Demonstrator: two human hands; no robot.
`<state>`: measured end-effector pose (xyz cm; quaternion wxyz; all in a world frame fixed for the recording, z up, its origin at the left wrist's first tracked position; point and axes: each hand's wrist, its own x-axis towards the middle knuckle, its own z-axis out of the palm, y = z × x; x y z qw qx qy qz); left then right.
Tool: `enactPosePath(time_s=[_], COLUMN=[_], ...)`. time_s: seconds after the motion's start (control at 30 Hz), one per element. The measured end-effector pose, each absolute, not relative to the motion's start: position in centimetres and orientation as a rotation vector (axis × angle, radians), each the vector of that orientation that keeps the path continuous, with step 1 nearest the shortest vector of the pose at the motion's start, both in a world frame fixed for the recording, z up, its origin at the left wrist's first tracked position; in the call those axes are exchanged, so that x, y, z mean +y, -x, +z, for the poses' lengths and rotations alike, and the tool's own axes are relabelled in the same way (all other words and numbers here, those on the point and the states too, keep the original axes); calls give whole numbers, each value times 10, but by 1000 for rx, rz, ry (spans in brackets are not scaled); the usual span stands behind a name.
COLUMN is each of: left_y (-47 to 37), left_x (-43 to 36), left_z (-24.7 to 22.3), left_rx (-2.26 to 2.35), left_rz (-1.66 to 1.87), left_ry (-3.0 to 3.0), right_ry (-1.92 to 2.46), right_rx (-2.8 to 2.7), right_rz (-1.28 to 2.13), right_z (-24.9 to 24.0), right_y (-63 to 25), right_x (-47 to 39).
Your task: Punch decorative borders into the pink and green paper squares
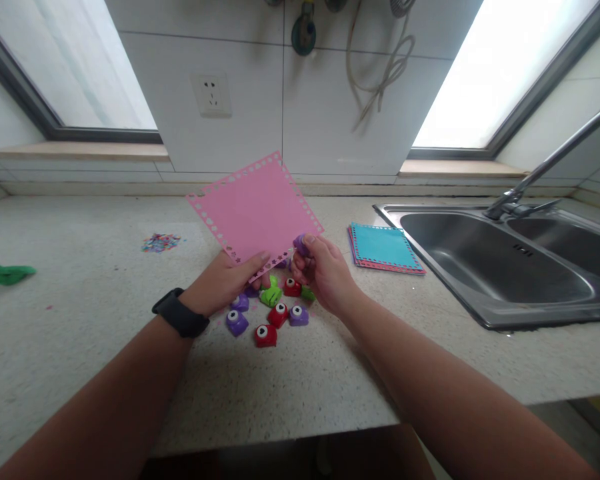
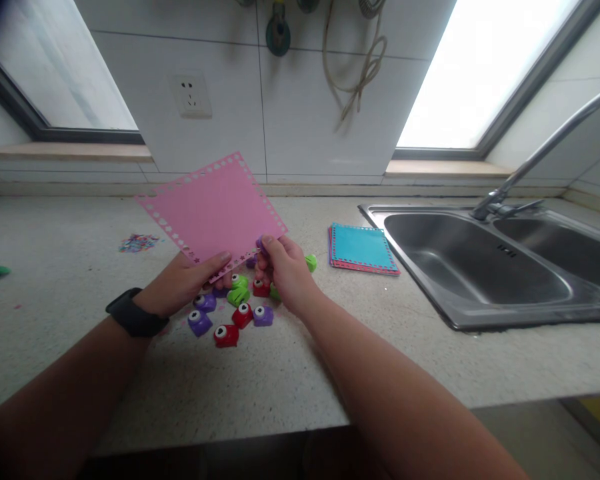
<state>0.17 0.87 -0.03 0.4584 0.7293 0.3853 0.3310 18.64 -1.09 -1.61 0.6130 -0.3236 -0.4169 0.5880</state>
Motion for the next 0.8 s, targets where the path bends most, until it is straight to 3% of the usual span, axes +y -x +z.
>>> enactPosePath(time_s=[0.8], left_y=[-4], left_x=[6], left_z=[3], left_rx=[959], left_rz=[808], left_ry=[-1801], right_ry=[784], right_rx=[-971], right_rz=[1345], right_z=[-14], right_y=[-185], right_x=[-12])
